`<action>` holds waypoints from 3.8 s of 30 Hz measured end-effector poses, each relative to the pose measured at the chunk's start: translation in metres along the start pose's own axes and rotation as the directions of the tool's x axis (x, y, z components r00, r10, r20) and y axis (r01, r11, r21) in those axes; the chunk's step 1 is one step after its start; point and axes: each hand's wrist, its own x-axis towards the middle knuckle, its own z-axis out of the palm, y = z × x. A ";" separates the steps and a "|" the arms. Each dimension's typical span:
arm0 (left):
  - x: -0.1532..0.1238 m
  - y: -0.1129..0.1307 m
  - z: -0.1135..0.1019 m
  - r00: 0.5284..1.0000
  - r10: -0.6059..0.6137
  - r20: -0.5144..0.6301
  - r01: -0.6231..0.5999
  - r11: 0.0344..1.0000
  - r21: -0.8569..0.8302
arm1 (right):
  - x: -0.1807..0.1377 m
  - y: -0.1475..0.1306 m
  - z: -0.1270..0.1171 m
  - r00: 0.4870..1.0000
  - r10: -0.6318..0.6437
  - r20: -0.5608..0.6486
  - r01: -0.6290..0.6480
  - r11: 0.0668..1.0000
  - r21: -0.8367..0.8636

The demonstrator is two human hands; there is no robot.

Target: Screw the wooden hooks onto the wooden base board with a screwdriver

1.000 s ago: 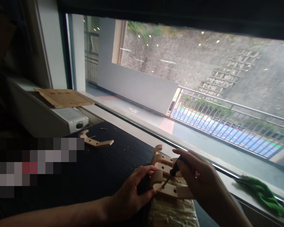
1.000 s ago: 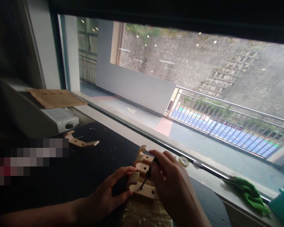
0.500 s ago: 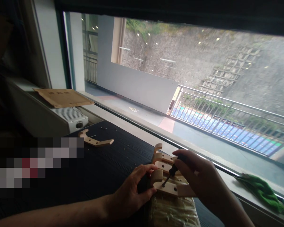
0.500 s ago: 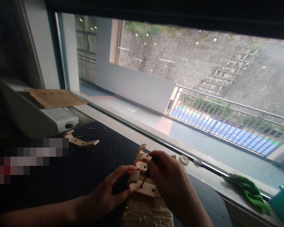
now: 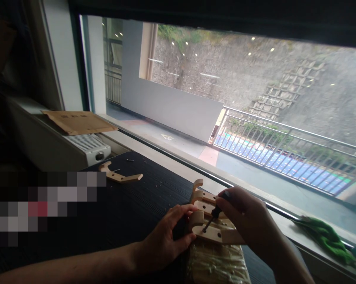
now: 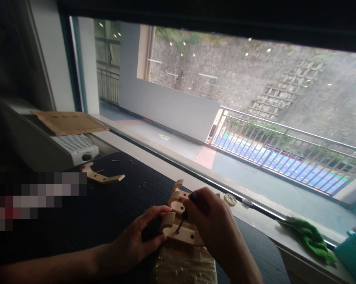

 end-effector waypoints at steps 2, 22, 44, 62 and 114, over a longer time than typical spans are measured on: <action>0.000 -0.001 0.000 1.000 0.004 -0.002 -0.004 1.000 0.005 | 0.000 0.000 0.000 1.000 -0.005 0.008 0.005 0.999 0.032; -0.001 -0.002 0.000 0.999 0.035 -0.006 -0.034 0.999 0.024 | -0.002 -0.003 -0.005 0.997 0.017 0.073 -0.026 0.992 0.122; -0.001 -0.002 0.000 1.000 0.016 0.014 -0.016 1.000 0.023 | -0.003 -0.009 -0.007 0.998 -0.044 0.051 0.034 0.985 0.169; 0.002 -0.001 -0.002 0.988 0.152 -0.029 -0.151 0.987 0.051 | -0.004 -0.008 -0.007 0.999 -0.024 -0.031 0.026 0.998 0.055; 0.005 0.005 -0.005 0.942 0.334 -0.019 -0.332 0.940 0.077 | -0.007 -0.008 -0.016 0.991 -0.133 -0.014 0.129 0.977 -0.167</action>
